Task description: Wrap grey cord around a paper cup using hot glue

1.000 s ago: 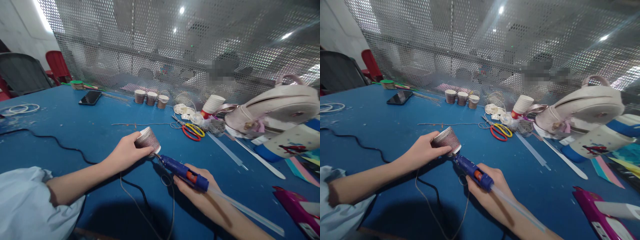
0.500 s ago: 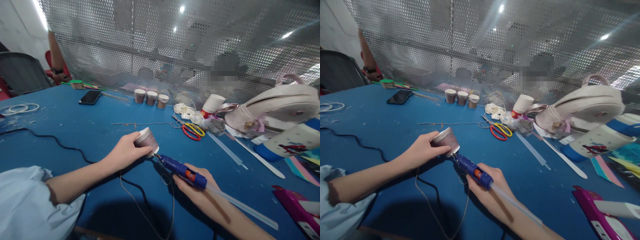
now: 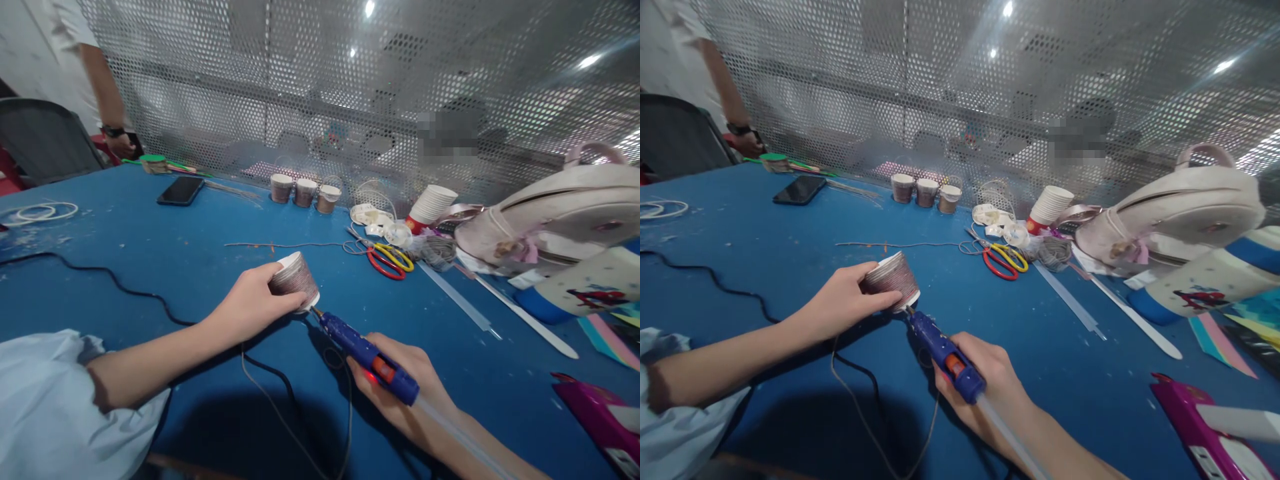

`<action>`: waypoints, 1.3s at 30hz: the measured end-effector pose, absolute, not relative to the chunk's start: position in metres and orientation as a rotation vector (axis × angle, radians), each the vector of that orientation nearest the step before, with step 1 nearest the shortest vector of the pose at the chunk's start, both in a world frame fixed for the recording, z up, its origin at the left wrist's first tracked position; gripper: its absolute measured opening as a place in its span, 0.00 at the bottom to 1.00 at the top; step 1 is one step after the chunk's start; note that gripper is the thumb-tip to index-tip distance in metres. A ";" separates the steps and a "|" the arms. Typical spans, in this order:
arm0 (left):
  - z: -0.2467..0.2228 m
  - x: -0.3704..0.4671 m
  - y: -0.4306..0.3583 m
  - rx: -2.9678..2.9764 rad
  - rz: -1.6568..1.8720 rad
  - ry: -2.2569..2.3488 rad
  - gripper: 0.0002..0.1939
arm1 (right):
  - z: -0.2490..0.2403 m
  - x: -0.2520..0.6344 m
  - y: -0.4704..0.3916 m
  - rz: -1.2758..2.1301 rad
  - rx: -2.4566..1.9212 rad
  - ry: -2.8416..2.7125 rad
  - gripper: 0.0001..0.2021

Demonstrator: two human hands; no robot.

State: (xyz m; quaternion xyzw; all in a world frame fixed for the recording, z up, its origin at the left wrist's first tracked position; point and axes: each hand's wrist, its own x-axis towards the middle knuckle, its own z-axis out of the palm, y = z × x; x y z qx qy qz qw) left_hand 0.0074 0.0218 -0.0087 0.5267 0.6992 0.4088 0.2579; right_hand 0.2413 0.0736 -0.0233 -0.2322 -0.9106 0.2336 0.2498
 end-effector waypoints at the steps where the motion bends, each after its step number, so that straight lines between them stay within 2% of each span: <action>1: -0.010 0.007 0.022 1.428 1.103 1.901 0.14 | -0.024 0.241 0.073 0.650 -0.610 -2.479 0.03; 8: -0.010 0.008 0.021 1.431 1.058 1.956 0.16 | -0.030 0.240 0.071 0.776 -0.651 -2.420 0.02; 13: -0.009 0.008 0.021 1.433 1.074 1.915 0.14 | -0.026 0.242 0.071 0.796 -0.594 -2.486 0.02; 24: -0.011 0.007 0.022 1.460 1.092 1.882 0.14 | -0.032 0.240 0.071 0.750 -0.670 -2.440 0.02; 32: -0.014 0.006 0.021 1.510 1.091 1.900 0.14 | -0.022 0.236 0.074 0.559 -0.787 -2.429 0.08; 39: -0.011 0.008 0.020 1.466 1.100 1.883 0.13 | -0.022 0.238 0.073 0.582 -0.679 -2.491 0.06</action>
